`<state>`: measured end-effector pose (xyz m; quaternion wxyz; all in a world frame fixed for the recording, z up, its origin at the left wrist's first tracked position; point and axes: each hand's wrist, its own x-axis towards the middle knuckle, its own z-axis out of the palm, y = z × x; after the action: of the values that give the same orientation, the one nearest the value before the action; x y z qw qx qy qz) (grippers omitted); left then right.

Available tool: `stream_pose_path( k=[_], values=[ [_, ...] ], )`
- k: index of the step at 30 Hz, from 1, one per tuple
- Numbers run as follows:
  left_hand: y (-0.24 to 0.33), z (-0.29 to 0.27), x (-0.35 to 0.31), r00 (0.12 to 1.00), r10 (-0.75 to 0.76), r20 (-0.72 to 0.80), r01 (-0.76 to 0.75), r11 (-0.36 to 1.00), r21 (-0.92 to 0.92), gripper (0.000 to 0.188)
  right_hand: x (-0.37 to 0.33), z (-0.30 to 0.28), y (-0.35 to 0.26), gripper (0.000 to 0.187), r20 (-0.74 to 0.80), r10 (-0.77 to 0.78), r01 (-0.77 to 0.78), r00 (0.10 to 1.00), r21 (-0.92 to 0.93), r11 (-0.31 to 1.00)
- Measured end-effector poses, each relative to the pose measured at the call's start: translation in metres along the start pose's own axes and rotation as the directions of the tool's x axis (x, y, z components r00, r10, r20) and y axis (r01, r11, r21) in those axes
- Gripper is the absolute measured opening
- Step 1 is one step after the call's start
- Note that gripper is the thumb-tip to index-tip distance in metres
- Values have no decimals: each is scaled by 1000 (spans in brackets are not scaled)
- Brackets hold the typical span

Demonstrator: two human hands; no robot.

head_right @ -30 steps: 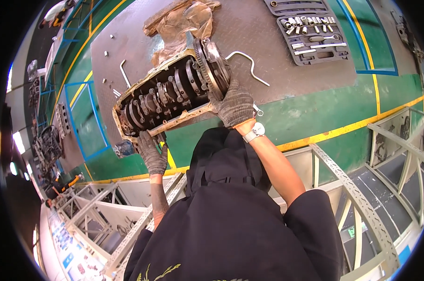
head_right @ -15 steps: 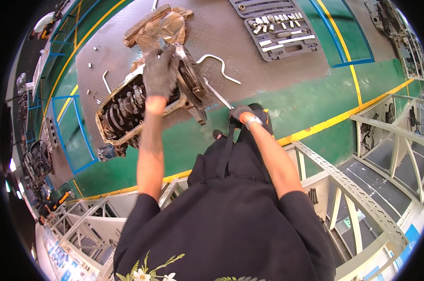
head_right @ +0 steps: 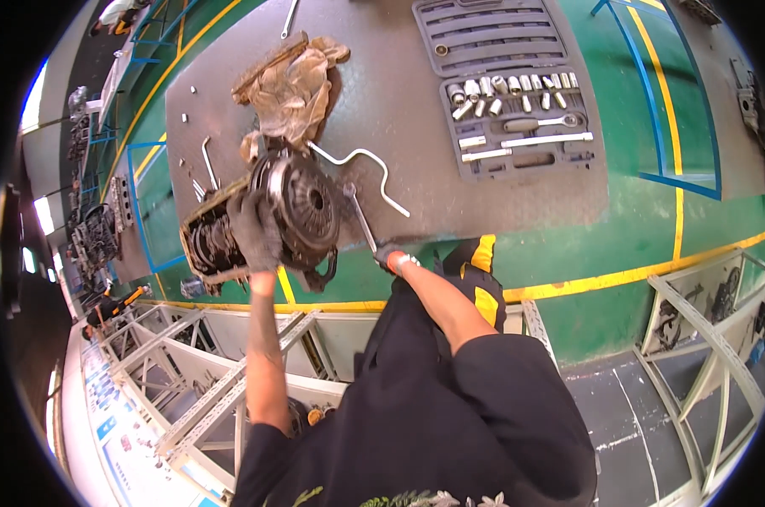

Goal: Disassemble an engine oil pan and clutch assembly using various hand tools.

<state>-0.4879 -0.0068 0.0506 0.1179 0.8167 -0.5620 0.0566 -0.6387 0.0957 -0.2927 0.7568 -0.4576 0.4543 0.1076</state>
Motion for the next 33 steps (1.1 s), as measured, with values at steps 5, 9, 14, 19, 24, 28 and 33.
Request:
stream_pose_path(
  k=[5, 9, 14, 19, 24, 28, 33],
  values=[
    [52, 11, -7, 970, -108, -216, 112, 994, 6, 42, -73, -108, -16, 48, -72, -229, 170, 971, -465, 869],
    [60, 27, 8, 992, -53, -117, 48, 998, -45, 47, -146, -202, -54, 37, -274, -504, 439, 819, -266, 858],
    [30, 16, -4, 978, -65, -199, 63, 998, -20, 32, -108, -245, -90, 35, -265, -594, 349, 759, -605, 716],
    [69, 9, 18, 971, -27, -239, -12, 987, -160, 39, -9, -395, -34, 28, -136, -721, -59, 679, -990, 131],
    [45, -11, -1, 968, -29, -250, 5, 996, -93, 48, 9, -282, -92, 20, -441, -811, -26, 384, -883, 468],
    [25, -5, -28, 967, -147, -207, 119, 982, -145, 50, -4, -178, -83, 43, -371, -737, -203, 565, -928, 311],
    [41, -18, -22, 938, -102, -331, 39, 981, -192, 46, 129, -212, 12, 39, -45, -798, 61, 602, -993, 102]
  ],
)
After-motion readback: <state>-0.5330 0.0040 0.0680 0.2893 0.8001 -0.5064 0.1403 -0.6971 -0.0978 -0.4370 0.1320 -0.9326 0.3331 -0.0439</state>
